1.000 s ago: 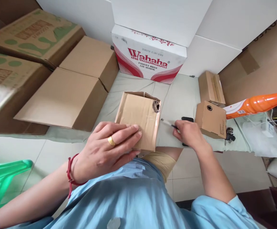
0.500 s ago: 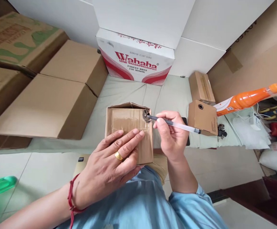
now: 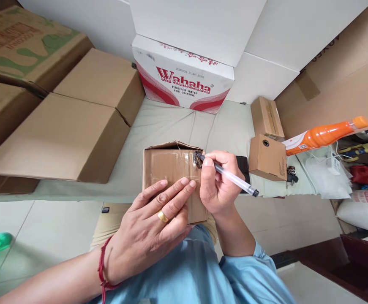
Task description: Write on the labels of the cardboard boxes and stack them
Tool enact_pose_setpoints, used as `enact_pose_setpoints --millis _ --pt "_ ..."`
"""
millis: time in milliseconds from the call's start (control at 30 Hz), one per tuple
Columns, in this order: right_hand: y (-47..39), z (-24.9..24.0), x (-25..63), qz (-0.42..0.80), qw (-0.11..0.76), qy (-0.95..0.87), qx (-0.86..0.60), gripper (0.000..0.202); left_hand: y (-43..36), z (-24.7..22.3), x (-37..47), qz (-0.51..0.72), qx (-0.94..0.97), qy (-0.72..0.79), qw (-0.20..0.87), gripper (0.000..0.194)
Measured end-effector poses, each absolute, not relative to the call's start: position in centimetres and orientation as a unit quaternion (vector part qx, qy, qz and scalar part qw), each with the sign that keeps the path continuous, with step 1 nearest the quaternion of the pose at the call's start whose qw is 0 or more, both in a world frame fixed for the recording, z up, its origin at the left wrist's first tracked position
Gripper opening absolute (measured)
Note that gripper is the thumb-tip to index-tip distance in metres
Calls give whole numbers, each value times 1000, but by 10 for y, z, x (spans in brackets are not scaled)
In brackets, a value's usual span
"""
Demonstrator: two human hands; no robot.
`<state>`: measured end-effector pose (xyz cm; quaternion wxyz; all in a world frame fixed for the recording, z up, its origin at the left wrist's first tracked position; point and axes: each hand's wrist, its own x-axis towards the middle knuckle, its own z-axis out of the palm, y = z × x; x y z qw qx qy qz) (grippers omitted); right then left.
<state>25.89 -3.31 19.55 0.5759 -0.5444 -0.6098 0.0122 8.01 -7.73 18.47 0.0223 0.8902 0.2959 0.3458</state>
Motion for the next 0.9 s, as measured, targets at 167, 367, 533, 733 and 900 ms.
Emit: enact_pose_setpoints --millis 167,367,533,733,900 --pt "-38 196 261 4 556 -619 -554 10 -78 185 80 349 887 301 19 2" --pt "-42 194 263 0 566 -626 -537 11 -77 186 82 358 885 297 20 5" --pt "-45 191 263 -40 577 -612 -539 12 -77 187 82 358 883 302 23 8" --pt "-47 178 281 -131 646 -532 -531 10 -78 187 80 337 892 302 18 31" --pt "-51 135 323 -19 343 -636 -691 27 -76 185 80 331 889 314 22 39"
